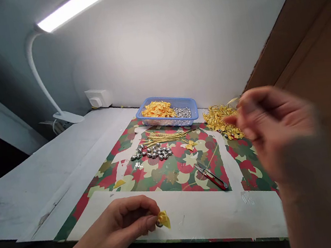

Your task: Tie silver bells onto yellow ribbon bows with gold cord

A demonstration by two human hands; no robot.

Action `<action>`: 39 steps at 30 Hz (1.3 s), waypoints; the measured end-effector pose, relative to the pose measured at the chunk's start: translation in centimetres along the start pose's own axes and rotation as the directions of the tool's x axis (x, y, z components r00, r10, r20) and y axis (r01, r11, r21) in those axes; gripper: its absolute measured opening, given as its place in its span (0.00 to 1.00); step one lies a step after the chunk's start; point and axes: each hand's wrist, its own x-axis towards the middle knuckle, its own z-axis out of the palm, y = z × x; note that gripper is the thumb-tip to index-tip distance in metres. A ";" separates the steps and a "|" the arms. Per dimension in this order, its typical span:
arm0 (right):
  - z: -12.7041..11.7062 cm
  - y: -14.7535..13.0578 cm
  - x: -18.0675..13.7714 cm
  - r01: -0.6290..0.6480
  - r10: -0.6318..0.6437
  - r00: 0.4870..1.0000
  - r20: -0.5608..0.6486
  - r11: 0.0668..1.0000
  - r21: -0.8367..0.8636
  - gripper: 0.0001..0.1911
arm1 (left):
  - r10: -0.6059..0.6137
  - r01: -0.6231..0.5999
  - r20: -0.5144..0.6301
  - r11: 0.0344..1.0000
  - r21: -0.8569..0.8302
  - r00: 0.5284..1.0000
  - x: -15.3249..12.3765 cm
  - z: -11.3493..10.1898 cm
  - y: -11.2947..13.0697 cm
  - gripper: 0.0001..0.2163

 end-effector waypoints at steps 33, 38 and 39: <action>9.9 -0.1 -16.2 -0.050 0.055 0.944 0.325 0.998 -0.024 0.08 | 0.017 -0.080 -0.195 0.945 -0.316 0.981 -1.4 2.5 -0.1 0.04; 9.6 -0.2 -16.0 -0.052 0.064 0.947 0.314 0.998 -0.047 0.08 | 0.034 -0.098 -0.189 0.935 -0.340 0.981 -1.4 2.6 -0.1 0.05; 9.5 -0.2 -15.9 -0.046 0.064 0.948 0.311 0.997 -0.064 0.08 | 0.031 -0.097 -0.195 0.935 -0.341 0.980 -1.5 2.6 -0.1 0.04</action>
